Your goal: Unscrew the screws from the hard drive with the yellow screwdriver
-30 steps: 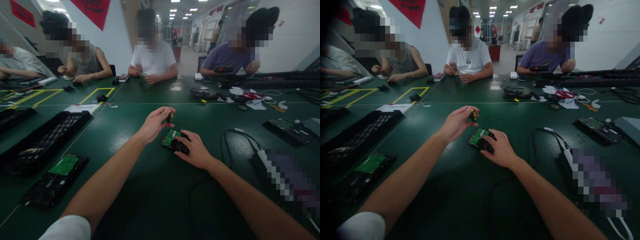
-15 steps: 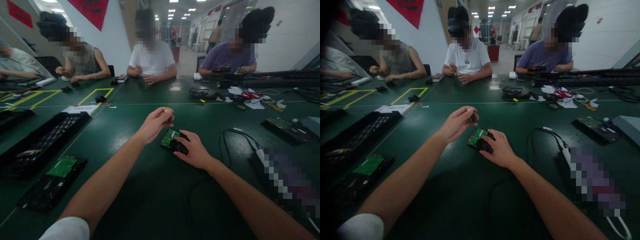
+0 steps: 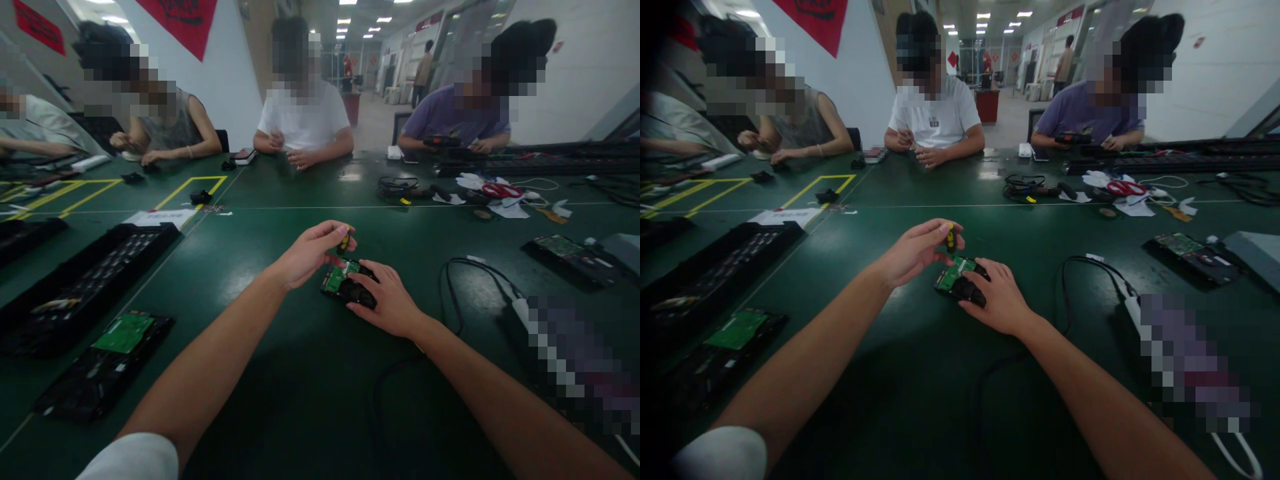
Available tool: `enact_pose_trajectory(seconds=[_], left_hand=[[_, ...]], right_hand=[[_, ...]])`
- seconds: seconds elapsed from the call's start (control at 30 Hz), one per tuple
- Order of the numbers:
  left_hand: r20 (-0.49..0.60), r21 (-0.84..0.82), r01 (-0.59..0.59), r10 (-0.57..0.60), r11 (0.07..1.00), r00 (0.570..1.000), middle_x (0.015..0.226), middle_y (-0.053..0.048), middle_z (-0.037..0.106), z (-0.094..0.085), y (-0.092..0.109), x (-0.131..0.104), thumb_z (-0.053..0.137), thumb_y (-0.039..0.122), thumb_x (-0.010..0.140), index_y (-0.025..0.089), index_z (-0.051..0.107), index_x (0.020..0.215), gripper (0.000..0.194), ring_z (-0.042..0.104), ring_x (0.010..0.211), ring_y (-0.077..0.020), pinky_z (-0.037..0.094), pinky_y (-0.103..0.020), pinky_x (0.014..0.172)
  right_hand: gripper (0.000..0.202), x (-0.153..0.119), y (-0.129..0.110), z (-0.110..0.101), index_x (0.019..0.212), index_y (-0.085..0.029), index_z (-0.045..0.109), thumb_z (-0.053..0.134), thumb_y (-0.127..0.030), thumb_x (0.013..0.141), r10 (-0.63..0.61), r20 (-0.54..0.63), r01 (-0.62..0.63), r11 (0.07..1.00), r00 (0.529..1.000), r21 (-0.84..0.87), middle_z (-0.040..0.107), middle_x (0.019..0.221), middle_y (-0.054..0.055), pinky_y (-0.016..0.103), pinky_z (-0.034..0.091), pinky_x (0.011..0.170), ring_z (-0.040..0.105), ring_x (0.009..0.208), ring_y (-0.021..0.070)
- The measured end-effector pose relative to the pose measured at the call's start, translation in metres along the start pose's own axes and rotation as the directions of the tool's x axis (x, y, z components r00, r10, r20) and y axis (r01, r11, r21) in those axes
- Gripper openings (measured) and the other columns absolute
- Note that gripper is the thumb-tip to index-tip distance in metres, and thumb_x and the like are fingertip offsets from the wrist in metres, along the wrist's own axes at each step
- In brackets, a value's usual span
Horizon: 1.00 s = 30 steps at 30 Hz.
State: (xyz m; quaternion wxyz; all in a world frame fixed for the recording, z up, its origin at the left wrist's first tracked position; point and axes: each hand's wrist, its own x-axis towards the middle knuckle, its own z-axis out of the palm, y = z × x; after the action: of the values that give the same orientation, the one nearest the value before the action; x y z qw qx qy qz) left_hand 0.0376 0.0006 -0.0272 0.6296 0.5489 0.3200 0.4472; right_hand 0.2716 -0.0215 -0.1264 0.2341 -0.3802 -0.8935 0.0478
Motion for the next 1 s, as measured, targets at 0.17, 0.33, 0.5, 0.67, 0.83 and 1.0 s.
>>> enact_pose_trajectory(seconds=[0.17, 0.33, 0.5, 0.67, 0.83, 1.0], left_hand=[[-0.076, -0.096, 0.016, -0.023, 0.995, 0.997, 0.101, -0.010, 0.071, 0.001, -0.003, 0.003, 0.071, 0.044, 0.093, 0.018, 0.063, 0.105, 0.030, 0.067, 0.101, -0.0242, 0.059, -0.034, 0.073], [-0.167, -0.063, -0.004, -0.006, 0.998, 0.986, 0.103, -0.013, 0.070, -0.008, -0.006, 0.008, 0.063, 0.042, 0.093, 0.014, 0.071, 0.097, 0.029, 0.066, 0.098, -0.0238, 0.058, -0.030, 0.068], [-0.149, -0.055, -0.005, -0.004, 0.999, 0.989, 0.097, -0.012, 0.069, -0.008, -0.005, 0.008, 0.060, 0.041, 0.092, 0.014, 0.073, 0.095, 0.030, 0.066, 0.094, -0.0243, 0.058, -0.032, 0.067], [-0.149, -0.062, -0.028, 0.018, 0.998, 0.989, 0.095, -0.010, 0.068, -0.008, -0.010, 0.012, 0.063, 0.050, 0.096, 0.016, 0.068, 0.102, 0.034, 0.068, 0.094, -0.0236, 0.060, -0.033, 0.071], [-0.150, -0.042, -0.054, 0.047, 0.998, 0.988, 0.095, -0.009, 0.069, -0.008, -0.011, 0.011, 0.066, 0.061, 0.095, 0.017, 0.066, 0.101, 0.045, 0.068, 0.094, -0.0216, 0.058, -0.030, 0.070], [-0.143, 0.022, -0.069, 0.072, 0.997, 0.987, 0.093, -0.008, 0.070, -0.003, -0.008, 0.008, 0.070, 0.058, 0.094, 0.017, 0.064, 0.101, 0.042, 0.069, 0.093, -0.0203, 0.056, -0.028, 0.070]], right_hand=[[0.057, 0.000, 0.000, 0.000, 0.144, -0.027, 0.062, 0.066, -0.057, 0.096, 0.007, 0.006, -0.007, 1.000, 1.000, -0.009, 0.049, 0.157, 0.018, 0.066, 0.036, 0.117, 0.044, 0.146, 0.0407], [0.057, 0.000, 0.000, 0.000, 0.144, -0.027, 0.061, 0.066, -0.057, 0.096, -0.004, 0.005, 0.004, 1.000, 1.000, -0.001, 0.050, 0.156, 0.018, 0.066, 0.037, 0.116, 0.044, 0.146, 0.0410], [0.058, 0.000, 0.000, 0.000, 0.144, -0.026, 0.061, 0.067, -0.057, 0.096, -0.006, 0.001, 0.006, 1.000, 1.000, 0.000, 0.050, 0.155, 0.018, 0.064, 0.037, 0.117, 0.046, 0.145, 0.0397], [0.058, 0.000, 0.001, 0.000, 0.144, -0.024, 0.061, 0.067, -0.056, 0.096, -0.008, 0.011, 0.008, 1.000, 1.000, -0.008, 0.049, 0.156, 0.019, 0.064, 0.036, 0.118, 0.046, 0.145, 0.0397], [0.057, 0.000, 0.000, -0.001, 0.143, -0.026, 0.062, 0.066, -0.057, 0.096, -0.003, 0.011, 0.003, 1.000, 1.000, -0.008, 0.050, 0.155, 0.018, 0.064, 0.037, 0.117, 0.046, 0.145, 0.0399], [0.058, 0.000, 0.000, -0.001, 0.144, -0.025, 0.061, 0.066, -0.058, 0.096, 0.000, 0.013, 0.000, 1.000, 1.000, -0.015, 0.049, 0.156, 0.019, 0.063, 0.037, 0.117, 0.046, 0.145, 0.0397]])
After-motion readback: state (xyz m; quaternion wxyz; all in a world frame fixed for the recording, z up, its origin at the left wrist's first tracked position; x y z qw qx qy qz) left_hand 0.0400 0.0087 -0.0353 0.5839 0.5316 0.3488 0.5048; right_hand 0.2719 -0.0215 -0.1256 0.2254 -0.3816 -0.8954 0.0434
